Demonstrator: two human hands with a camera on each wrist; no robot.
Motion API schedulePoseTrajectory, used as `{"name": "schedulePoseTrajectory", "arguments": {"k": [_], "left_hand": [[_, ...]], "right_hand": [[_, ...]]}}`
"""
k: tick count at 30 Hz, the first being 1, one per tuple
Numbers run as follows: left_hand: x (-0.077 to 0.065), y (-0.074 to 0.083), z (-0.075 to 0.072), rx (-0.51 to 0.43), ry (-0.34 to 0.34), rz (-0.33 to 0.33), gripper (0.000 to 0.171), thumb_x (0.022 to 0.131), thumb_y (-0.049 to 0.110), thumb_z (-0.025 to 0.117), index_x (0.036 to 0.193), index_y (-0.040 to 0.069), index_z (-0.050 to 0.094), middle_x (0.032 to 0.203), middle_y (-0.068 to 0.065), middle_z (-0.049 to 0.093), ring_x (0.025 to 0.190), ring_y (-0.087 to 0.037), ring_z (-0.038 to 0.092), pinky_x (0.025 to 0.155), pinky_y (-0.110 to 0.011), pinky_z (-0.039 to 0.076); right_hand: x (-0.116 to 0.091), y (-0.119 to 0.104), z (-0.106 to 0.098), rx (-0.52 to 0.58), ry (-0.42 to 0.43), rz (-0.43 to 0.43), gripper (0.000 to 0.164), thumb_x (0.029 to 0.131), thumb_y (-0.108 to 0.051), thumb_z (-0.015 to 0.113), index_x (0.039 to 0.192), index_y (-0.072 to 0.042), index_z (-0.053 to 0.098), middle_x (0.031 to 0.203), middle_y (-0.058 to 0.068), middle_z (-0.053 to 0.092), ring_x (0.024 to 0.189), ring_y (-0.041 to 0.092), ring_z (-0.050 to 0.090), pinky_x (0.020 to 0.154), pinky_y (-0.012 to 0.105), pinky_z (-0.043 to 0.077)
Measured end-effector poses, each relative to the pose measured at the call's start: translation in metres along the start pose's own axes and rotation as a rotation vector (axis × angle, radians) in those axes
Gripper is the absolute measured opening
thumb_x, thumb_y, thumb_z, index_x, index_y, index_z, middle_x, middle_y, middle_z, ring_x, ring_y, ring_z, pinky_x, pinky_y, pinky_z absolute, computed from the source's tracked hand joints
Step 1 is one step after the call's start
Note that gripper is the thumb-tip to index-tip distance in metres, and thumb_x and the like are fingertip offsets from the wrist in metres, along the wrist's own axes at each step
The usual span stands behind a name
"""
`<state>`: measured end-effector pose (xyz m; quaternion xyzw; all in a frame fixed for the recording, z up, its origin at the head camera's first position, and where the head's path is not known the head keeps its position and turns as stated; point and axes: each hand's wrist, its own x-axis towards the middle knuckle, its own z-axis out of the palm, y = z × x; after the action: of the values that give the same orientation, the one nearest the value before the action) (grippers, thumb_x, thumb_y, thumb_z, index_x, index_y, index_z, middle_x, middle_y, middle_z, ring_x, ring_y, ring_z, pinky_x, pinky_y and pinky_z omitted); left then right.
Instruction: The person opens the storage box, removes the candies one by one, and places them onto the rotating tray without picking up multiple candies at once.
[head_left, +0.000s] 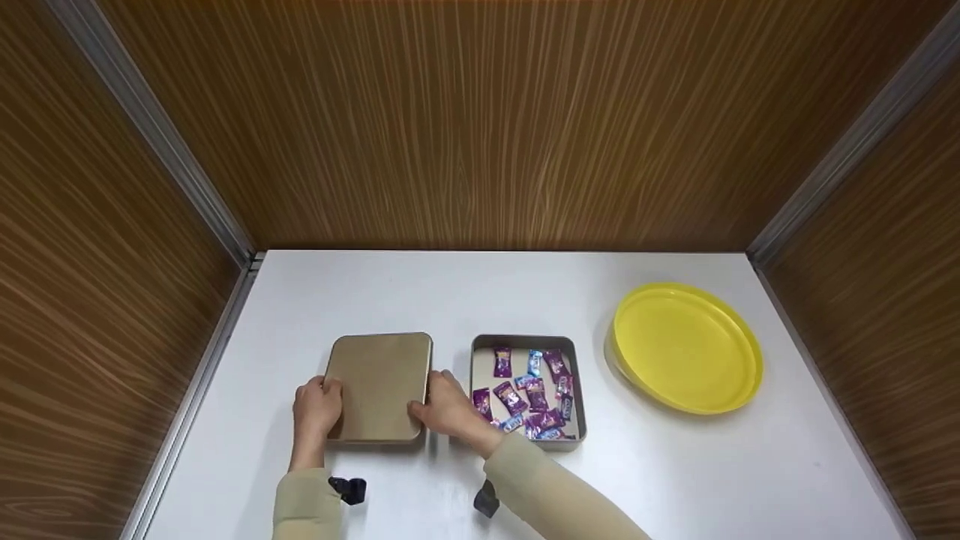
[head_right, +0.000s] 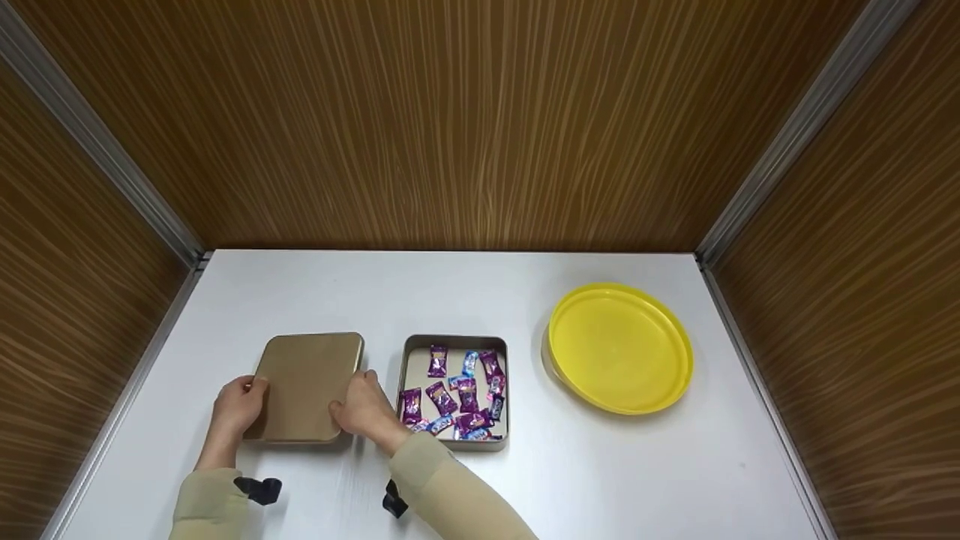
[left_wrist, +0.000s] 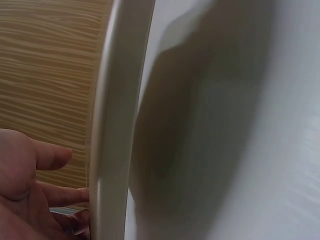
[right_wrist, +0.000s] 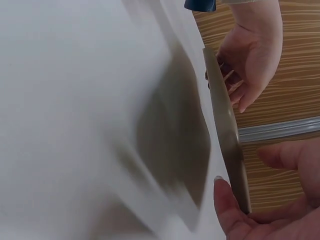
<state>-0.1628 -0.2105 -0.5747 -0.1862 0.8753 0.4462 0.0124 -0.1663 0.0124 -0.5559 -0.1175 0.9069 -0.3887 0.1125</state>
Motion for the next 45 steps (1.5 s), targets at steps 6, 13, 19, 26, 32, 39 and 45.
{"name": "schedulePoseTrajectory", "arguments": {"k": [6, 13, 19, 26, 32, 39, 45], "left_hand": [[0.002, -0.005, 0.001, 0.009, -0.024, -0.015, 0.044, 0.101, 0.016, 0.041, 0.124, -0.021, 0.050, 0.120, -0.039, 0.052, 0.111, -0.049, 0.051, 0.096, -0.057, 0.041], [0.002, -0.011, -0.001, 0.007, -0.054, -0.055, 0.044, 0.102, 0.018, 0.040, 0.124, -0.019, 0.050, 0.123, -0.040, 0.048, 0.115, -0.051, 0.045, 0.098, -0.058, 0.038], [0.002, -0.012, -0.002, 0.061, -0.075, -0.089, 0.048, 0.100, 0.019, 0.039, 0.125, -0.020, 0.050, 0.125, -0.043, 0.038, 0.120, -0.056, 0.030, 0.098, -0.063, 0.031], [0.003, -0.013, 0.001, 0.071, -0.068, -0.089, 0.048, 0.099, 0.020, 0.041, 0.121, -0.021, 0.052, 0.121, -0.042, 0.040, 0.117, -0.055, 0.035, 0.097, -0.062, 0.032], [0.004, -0.013, 0.003, 0.119, -0.126, -0.100, 0.057, 0.099, 0.026, 0.042, 0.133, -0.019, 0.042, 0.127, -0.043, 0.031, 0.122, -0.055, 0.027, 0.100, -0.066, 0.027], [0.004, -0.012, 0.007, 0.141, -0.147, -0.114, 0.060, 0.098, 0.028, 0.043, 0.134, -0.020, 0.040, 0.129, -0.043, 0.027, 0.123, -0.055, 0.025, 0.100, -0.068, 0.025], [0.004, -0.010, 0.009, 0.137, -0.146, -0.111, 0.063, 0.099, 0.030, 0.045, 0.136, -0.021, 0.037, 0.131, -0.044, 0.024, 0.125, -0.056, 0.022, 0.102, -0.069, 0.020]], "right_hand": [[-0.001, -0.004, 0.008, 0.035, 0.016, 0.034, 0.037, 0.078, -0.014, 0.072, 0.107, 0.007, 0.061, 0.093, 0.009, 0.053, 0.088, 0.023, 0.051, 0.088, 0.039, 0.048], [0.000, -0.002, 0.015, 0.035, -0.014, 0.075, 0.045, 0.080, -0.014, 0.073, 0.117, 0.009, 0.059, 0.097, 0.011, 0.055, 0.093, 0.024, 0.053, 0.092, 0.040, 0.047], [0.003, 0.000, 0.023, 0.025, 0.004, 0.120, 0.040, 0.080, -0.013, 0.071, 0.112, 0.007, 0.061, 0.093, 0.010, 0.056, 0.090, 0.024, 0.053, 0.089, 0.041, 0.048], [0.006, 0.006, 0.030, 0.026, 0.024, 0.135, 0.028, 0.079, -0.010, 0.068, 0.101, 0.007, 0.065, 0.090, 0.013, 0.056, 0.087, 0.025, 0.051, 0.085, 0.040, 0.048], [0.009, 0.009, 0.037, 0.047, 0.064, 0.162, 0.031, 0.079, -0.005, 0.065, 0.104, 0.014, 0.063, 0.094, 0.020, 0.055, 0.089, 0.030, 0.053, 0.089, 0.042, 0.048], [0.013, 0.010, 0.039, 0.114, 0.063, 0.259, 0.038, 0.080, -0.002, 0.062, 0.115, 0.015, 0.060, 0.100, 0.020, 0.049, 0.095, 0.032, 0.052, 0.094, 0.045, 0.045], [0.016, 0.011, 0.039, 0.149, 0.061, 0.261, 0.040, 0.077, 0.002, 0.057, 0.115, 0.014, 0.061, 0.100, 0.020, 0.048, 0.095, 0.032, 0.050, 0.095, 0.045, 0.044]]}}
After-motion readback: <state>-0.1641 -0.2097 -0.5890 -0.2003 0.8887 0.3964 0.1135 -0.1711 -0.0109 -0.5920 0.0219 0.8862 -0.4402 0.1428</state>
